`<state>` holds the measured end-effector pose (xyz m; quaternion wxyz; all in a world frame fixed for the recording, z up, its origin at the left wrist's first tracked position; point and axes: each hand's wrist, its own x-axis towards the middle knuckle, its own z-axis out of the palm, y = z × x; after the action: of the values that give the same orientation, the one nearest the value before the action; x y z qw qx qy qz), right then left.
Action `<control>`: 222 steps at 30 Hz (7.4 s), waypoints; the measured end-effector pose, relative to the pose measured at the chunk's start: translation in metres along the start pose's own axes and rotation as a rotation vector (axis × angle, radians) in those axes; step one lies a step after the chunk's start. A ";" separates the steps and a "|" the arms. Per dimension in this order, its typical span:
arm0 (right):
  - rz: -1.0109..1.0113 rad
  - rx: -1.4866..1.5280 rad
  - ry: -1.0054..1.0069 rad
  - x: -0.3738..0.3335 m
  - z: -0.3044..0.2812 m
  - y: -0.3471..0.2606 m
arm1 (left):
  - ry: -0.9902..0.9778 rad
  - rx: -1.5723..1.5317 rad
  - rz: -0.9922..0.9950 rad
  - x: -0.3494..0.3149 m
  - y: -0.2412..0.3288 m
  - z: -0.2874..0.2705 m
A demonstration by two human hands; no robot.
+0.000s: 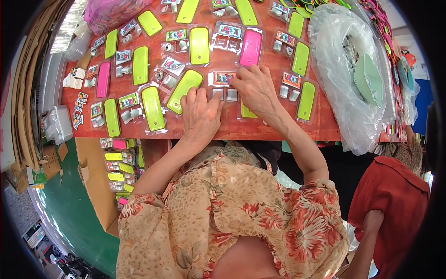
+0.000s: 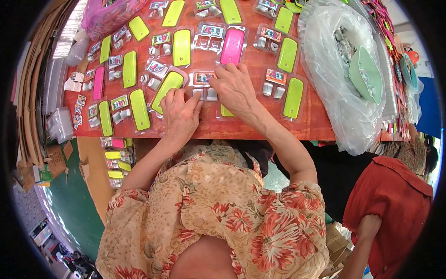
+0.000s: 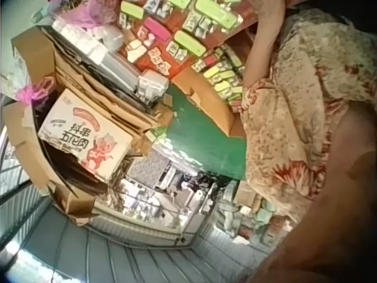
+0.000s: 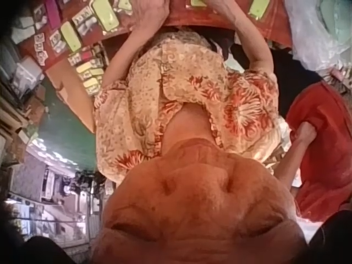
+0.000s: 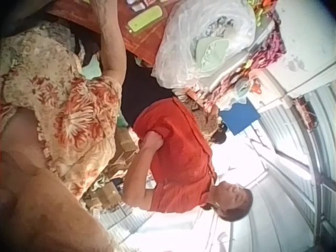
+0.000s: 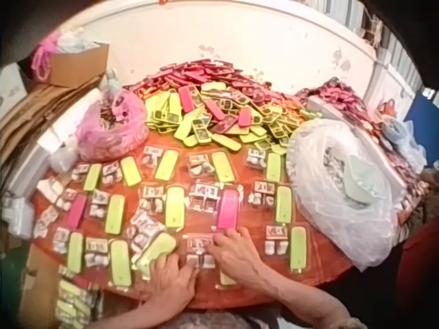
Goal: The recorder is assembling small plastic items by placing white components into clear windows on colorful plastic bases and then applying stickers.
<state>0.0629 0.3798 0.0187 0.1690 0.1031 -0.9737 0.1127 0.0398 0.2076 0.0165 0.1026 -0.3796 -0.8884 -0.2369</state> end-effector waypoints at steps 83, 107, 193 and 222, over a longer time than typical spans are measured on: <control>0.841 -0.439 -0.277 -0.166 -0.179 0.353 | 0.102 -0.048 0.099 0.097 -0.036 0.013; 0.726 0.508 0.650 -0.037 -0.185 0.181 | 0.102 -0.114 0.066 0.096 -0.038 0.007; 0.116 0.367 -0.258 0.179 0.039 0.131 | 0.104 -0.024 -0.157 0.154 -0.100 0.017; 0.041 0.277 -0.391 0.191 0.029 0.153 | -0.073 0.188 0.011 0.201 -0.065 0.056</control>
<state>-0.1584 0.4872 0.0307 -0.0410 0.1253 -0.9651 0.2262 -0.1465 0.3223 0.0184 0.1067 -0.3816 -0.9077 -0.1381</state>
